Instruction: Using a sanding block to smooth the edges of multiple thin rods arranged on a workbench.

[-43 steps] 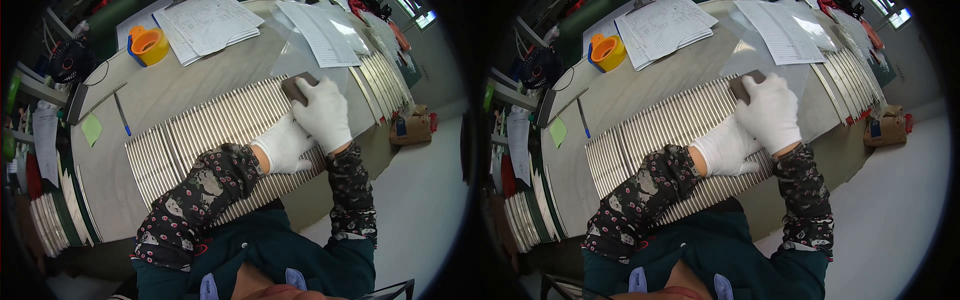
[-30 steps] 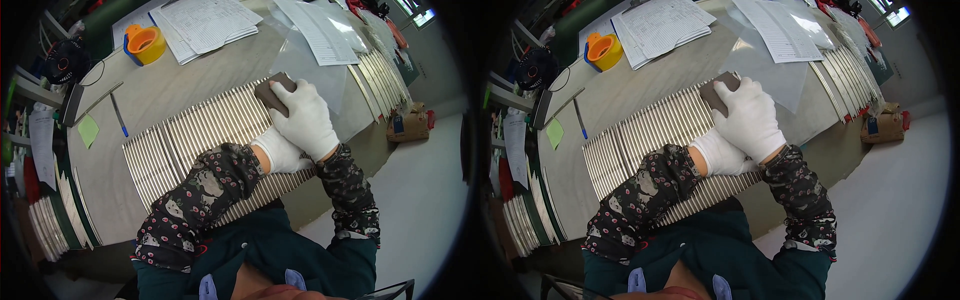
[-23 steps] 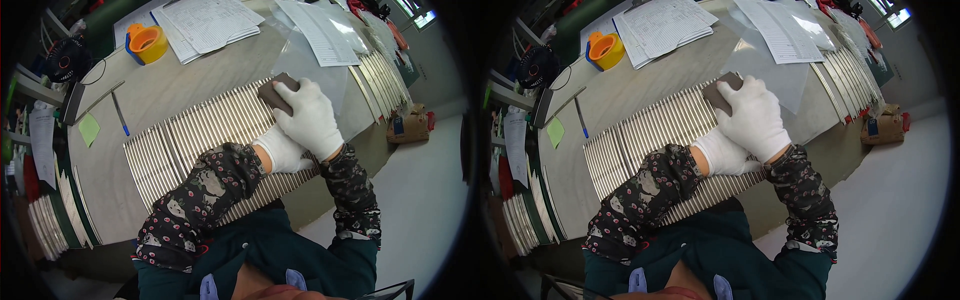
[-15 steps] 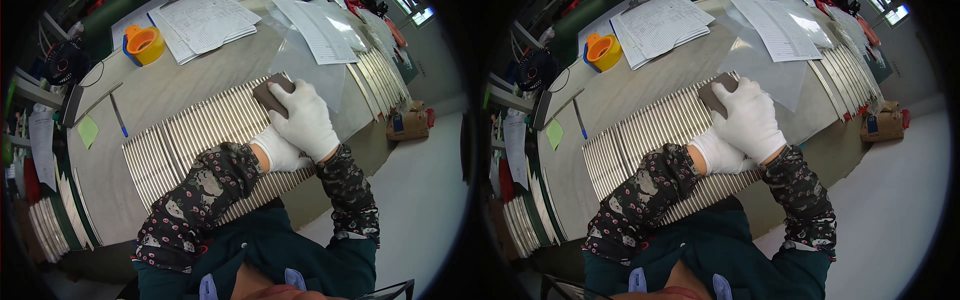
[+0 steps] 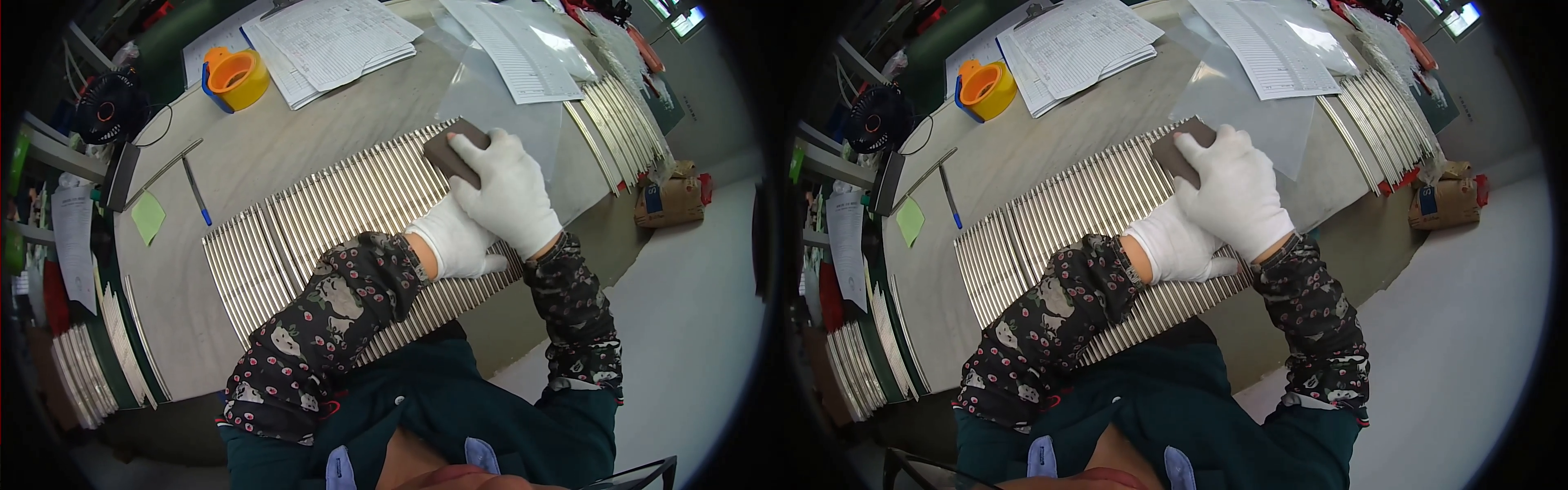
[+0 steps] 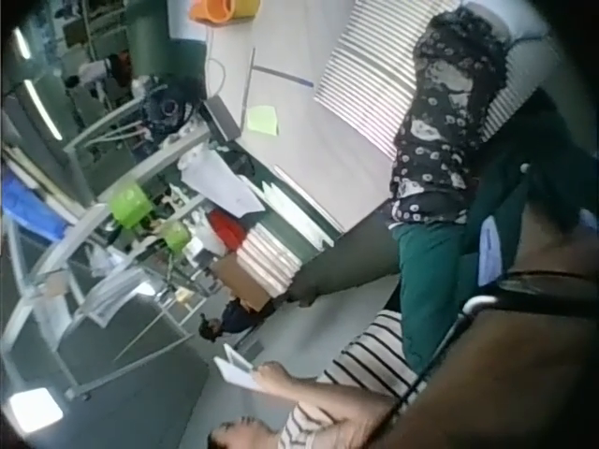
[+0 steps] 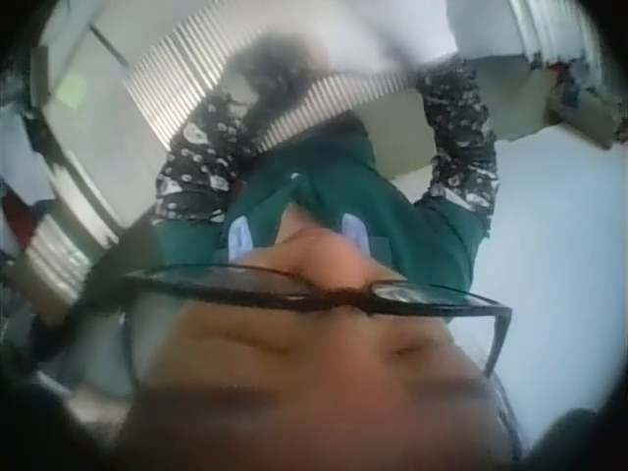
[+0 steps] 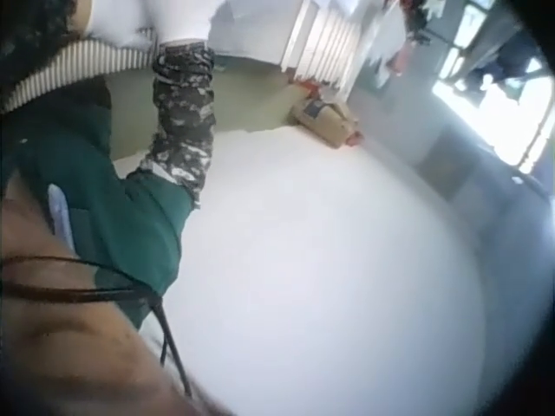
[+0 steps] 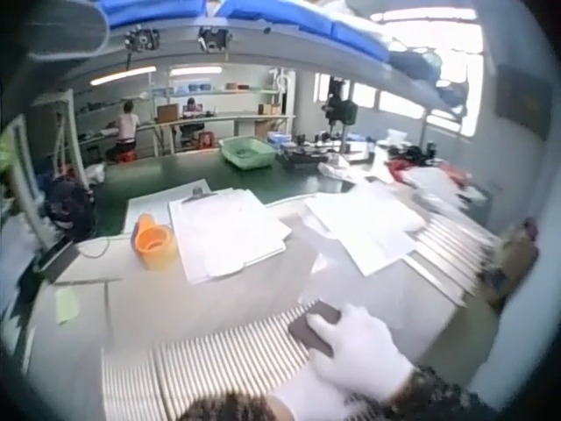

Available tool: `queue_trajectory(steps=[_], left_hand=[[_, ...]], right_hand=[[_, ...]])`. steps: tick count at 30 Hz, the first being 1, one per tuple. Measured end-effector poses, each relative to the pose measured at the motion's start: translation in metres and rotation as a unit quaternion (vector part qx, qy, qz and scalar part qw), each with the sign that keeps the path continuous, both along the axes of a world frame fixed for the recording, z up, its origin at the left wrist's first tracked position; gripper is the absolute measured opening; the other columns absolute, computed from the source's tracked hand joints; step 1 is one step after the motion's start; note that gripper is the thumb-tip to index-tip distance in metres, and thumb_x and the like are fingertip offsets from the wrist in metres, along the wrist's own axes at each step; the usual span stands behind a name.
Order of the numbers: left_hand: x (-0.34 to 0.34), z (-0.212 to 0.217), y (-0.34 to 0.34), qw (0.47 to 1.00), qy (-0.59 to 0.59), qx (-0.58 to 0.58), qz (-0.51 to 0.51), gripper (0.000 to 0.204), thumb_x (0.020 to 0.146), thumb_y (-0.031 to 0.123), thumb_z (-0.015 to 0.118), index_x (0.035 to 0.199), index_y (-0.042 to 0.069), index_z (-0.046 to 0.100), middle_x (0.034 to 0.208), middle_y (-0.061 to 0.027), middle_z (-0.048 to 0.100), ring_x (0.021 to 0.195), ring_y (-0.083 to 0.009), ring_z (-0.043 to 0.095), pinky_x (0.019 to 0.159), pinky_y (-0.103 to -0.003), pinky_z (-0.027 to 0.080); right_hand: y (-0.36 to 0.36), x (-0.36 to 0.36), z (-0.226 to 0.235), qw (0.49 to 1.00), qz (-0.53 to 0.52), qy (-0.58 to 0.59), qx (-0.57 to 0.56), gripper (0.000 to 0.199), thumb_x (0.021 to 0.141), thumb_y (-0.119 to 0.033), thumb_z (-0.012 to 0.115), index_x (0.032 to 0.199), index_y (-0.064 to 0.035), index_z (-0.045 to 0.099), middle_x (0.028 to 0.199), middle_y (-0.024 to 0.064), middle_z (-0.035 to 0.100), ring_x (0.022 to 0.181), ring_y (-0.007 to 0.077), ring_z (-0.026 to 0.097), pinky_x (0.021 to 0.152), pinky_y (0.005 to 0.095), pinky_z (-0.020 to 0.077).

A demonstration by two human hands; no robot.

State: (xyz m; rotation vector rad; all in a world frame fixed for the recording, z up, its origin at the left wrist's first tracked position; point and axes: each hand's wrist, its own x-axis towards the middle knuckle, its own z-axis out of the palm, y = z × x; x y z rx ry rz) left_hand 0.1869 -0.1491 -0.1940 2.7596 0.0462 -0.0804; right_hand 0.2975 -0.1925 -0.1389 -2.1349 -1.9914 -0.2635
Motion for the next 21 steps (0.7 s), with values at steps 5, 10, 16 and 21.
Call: queue_trajectory(steps=[5,10,16,21], left_hand=[[-0.001,-0.002,-0.001,0.967,-0.225,0.117,-0.006,0.066,0.084,0.055,0.055,0.128,0.006,0.054,0.13,-0.0157,0.054,0.126,-0.035,0.045,0.109,-0.047,0.031],[0.0,-0.002,-0.001,0.981,-0.154,0.118,-0.02,0.064,0.086,0.053,0.053,0.133,0.009,0.051,0.136,-0.0147,0.047,0.132,-0.0312,0.038,0.114,-0.05,0.02],[0.008,0.005,0.0,0.986,-0.095,0.133,-0.037,0.067,0.087,0.055,0.051,0.134,0.008,0.049,0.137,-0.0162,0.044,0.132,-0.0315,0.036,0.114,-0.049,0.019],[0.019,0.005,0.001,0.998,0.037,0.046,-0.022,0.066,0.087,0.055,0.052,0.132,0.008,0.051,0.138,-0.0156,0.045,0.132,-0.0308,0.037,0.114,-0.05,0.02]], right_hand=[[-0.003,0.008,0.004,0.988,-0.152,-0.016,0.034,0.045,0.076,-0.029,0.065,0.119,-0.0156,0.065,0.097,0.02,0.058,0.093,0.0358,0.06,0.08,0.0442,0.0513],[-0.009,0.02,-0.003,0.983,-0.175,-0.052,-0.011,0.042,0.078,-0.028,0.064,0.118,-0.0154,0.065,0.096,0.0178,0.058,0.092,0.0345,0.06,0.079,0.0435,0.0511],[-0.019,0.033,-0.011,0.992,-0.12,-0.016,0.034,0.048,0.077,-0.03,0.066,0.122,-0.0139,0.064,0.096,0.0181,0.058,0.094,0.0341,0.059,0.08,0.0428,0.0508],[-0.017,0.021,-0.012,0.999,-0.017,0.037,0.022,0.05,0.076,-0.03,0.066,0.123,-0.0138,0.063,0.102,0.0211,0.057,0.096,0.0359,0.058,0.083,0.043,0.0503]])
